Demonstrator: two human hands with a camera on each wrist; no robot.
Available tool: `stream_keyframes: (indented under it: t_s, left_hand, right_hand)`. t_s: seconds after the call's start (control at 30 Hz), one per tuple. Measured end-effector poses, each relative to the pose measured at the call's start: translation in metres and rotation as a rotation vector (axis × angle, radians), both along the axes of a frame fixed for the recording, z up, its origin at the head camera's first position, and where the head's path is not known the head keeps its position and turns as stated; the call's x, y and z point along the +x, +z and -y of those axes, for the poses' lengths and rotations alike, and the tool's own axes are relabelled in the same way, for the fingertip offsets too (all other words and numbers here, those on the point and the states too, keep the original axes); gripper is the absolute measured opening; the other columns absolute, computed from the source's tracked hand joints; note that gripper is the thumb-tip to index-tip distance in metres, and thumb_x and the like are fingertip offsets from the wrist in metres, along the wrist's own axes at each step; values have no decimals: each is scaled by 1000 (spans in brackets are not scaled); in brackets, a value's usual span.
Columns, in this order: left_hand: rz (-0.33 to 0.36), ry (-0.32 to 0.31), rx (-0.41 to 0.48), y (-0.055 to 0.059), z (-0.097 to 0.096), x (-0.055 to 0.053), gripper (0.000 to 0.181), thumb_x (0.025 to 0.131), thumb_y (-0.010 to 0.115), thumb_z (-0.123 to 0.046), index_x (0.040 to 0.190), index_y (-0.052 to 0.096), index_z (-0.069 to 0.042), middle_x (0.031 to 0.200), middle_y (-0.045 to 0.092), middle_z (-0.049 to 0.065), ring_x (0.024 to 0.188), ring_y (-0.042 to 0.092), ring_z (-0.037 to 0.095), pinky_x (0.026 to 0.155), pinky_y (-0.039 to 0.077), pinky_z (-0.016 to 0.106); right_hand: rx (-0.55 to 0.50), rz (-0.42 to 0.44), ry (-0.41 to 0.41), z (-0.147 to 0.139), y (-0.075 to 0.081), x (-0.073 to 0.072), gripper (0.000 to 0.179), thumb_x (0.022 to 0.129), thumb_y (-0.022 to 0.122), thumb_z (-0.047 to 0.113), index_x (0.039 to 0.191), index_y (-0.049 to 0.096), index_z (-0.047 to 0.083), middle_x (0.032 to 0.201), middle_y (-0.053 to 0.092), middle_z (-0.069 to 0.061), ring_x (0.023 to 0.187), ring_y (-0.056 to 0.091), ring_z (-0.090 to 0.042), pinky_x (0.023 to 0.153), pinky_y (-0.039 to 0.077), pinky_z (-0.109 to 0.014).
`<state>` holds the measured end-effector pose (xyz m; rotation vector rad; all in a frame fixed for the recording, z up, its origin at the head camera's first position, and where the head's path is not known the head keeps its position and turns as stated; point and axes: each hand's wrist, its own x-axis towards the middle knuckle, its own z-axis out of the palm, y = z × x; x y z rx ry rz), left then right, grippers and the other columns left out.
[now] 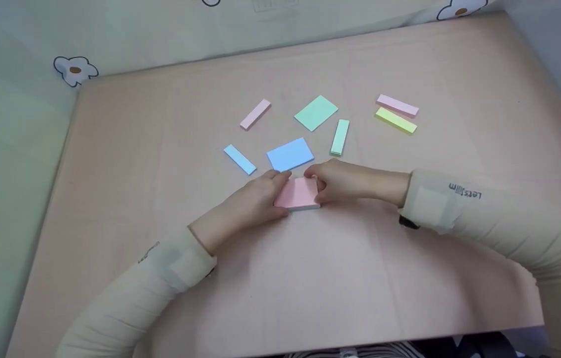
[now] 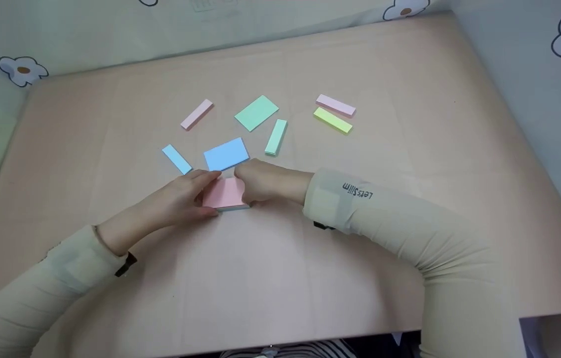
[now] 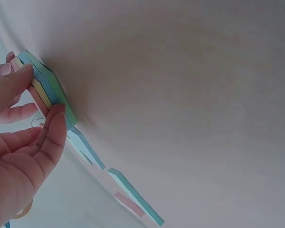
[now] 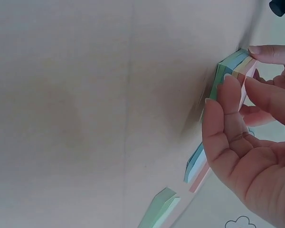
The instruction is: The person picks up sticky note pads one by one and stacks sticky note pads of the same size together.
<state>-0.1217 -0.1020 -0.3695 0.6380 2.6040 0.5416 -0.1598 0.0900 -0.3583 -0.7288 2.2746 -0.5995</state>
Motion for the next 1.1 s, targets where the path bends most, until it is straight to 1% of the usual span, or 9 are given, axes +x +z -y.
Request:
stream_keyframes:
  t_s: [0.2, 0.4, 0.53, 0.63, 0.7, 0.83, 0.93, 1.03, 1.1]
  left_hand:
    - [6, -9, -46, 1, -3, 0, 70, 81, 69, -19, 140, 33, -3, 133, 46, 13, 114, 50, 22, 95, 42, 33]
    - [-19, -23, -75, 1, -5, 2, 63, 82, 67, -15, 137, 37, -3, 132, 48, 15, 112, 53, 24, 93, 43, 33]
    - [-24, -22, -90, 1, -7, 2, 63, 82, 67, -14, 136, 38, -2, 132, 48, 16, 115, 53, 25, 93, 43, 34]
    - [-28, -27, -95, 2, -6, 3, 63, 82, 67, -13, 137, 37, -1, 133, 47, 17, 117, 52, 26, 93, 43, 34]
    - [-33, -34, -95, 2, -6, 3, 63, 83, 66, -13, 137, 37, 0, 134, 46, 17, 118, 51, 26, 93, 43, 34]
    - [-25, -40, -91, 2, -7, 2, 62, 83, 66, -13, 137, 37, -1, 134, 46, 17, 119, 50, 26, 94, 42, 34]
    - [-1, -26, -98, 2, -7, 1, 63, 83, 66, -14, 138, 37, -3, 135, 46, 15, 121, 49, 25, 95, 41, 33]
    - [3, -29, -117, 3, -9, -1, 61, 83, 66, -13, 136, 38, -1, 132, 47, 17, 117, 51, 27, 94, 42, 33]
    - [-1, -36, -128, 3, -10, -1, 60, 83, 66, -11, 135, 38, 2, 131, 48, 19, 115, 53, 28, 94, 43, 34]
  right_hand:
    - [38, -18, 22, 3, -1, 1, 53, 80, 66, 6, 128, 46, -2, 82, 59, -8, 73, 50, -18, 64, 40, -24]
    - [91, -59, 42, 8, 0, 4, 54, 79, 67, 6, 128, 45, -1, 97, 62, -13, 81, 53, -21, 73, 46, -31]
    - [148, -82, 59, 12, 1, 5, 51, 80, 66, 8, 126, 46, 0, 100, 61, -15, 82, 54, -22, 72, 46, -31]
    - [184, -79, 79, 14, 2, 5, 54, 81, 66, 14, 127, 44, -1, 100, 61, -15, 81, 55, -22, 69, 46, -30]
    - [205, -94, 94, 16, 2, 6, 57, 81, 67, 18, 128, 43, -3, 102, 61, -16, 81, 56, -22, 70, 47, -31]
    - [244, -164, 127, 19, 2, 7, 59, 81, 67, 22, 129, 44, -4, 107, 61, -19, 83, 58, -23, 73, 49, -34]
    - [279, -239, 157, 20, 1, 6, 59, 79, 68, 25, 126, 48, -4, 108, 60, -19, 87, 57, -25, 77, 49, -37]
    - [304, -313, 202, 21, -1, 4, 57, 77, 69, 28, 119, 52, -5, 107, 56, -18, 90, 53, -26, 79, 47, -38]
    - [306, -341, 228, 21, -2, 2, 56, 75, 70, 27, 116, 53, -6, 107, 54, -18, 91, 51, -27, 80, 47, -38]
